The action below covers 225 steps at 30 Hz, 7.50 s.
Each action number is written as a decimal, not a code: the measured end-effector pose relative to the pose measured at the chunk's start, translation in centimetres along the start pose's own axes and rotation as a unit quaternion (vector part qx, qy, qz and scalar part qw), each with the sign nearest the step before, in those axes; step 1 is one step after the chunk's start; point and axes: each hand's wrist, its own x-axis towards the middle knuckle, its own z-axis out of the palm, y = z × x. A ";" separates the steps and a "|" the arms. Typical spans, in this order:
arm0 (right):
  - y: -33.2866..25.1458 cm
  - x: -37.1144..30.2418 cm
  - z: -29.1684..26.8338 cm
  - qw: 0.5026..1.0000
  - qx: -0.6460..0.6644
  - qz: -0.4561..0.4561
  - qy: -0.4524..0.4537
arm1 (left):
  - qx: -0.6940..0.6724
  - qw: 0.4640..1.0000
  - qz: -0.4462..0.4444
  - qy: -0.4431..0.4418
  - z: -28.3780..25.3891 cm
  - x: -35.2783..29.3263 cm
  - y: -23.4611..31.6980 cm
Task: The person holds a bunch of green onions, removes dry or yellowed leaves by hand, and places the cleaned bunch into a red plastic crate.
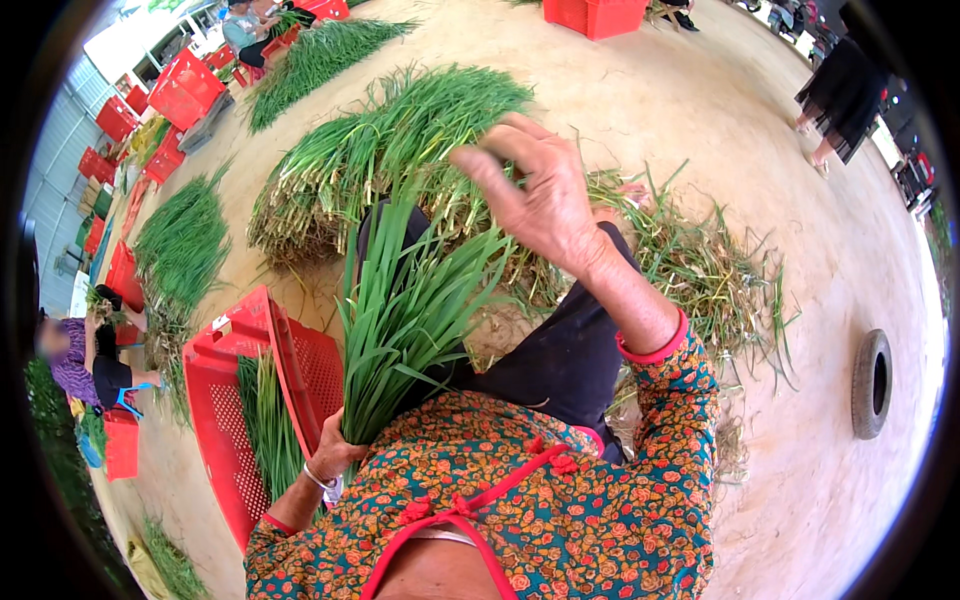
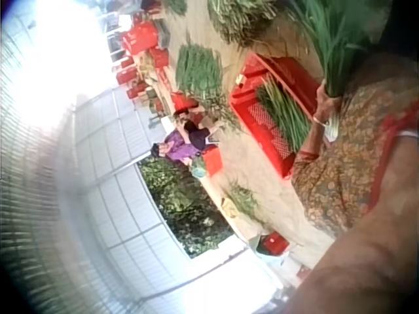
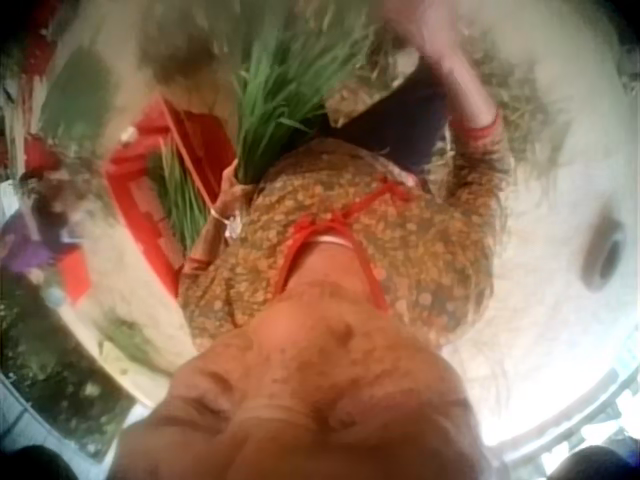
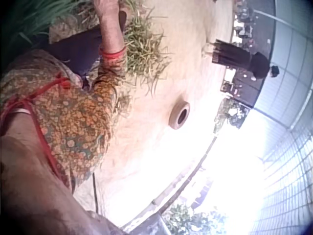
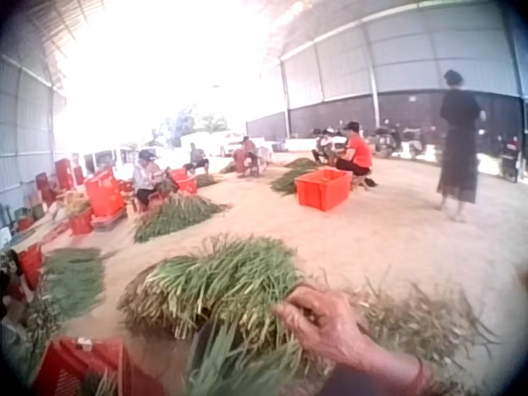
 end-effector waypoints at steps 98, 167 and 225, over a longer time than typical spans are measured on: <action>4.1 -2.8 8.1 0.960 -0.009 -0.010 -0.281 | -0.066 0.996 -0.044 -0.028 -0.8 0.7 -0.2; 1.0 -3.4 8.8 0.933 -0.109 -0.233 -0.250 | -0.036 0.996 0.004 -0.079 -1.9 1.2 0.5; -0.9 -5.5 8.6 0.890 0.308 0.333 -0.048 | -0.135 0.982 0.011 -0.130 -1.1 3.6 1.5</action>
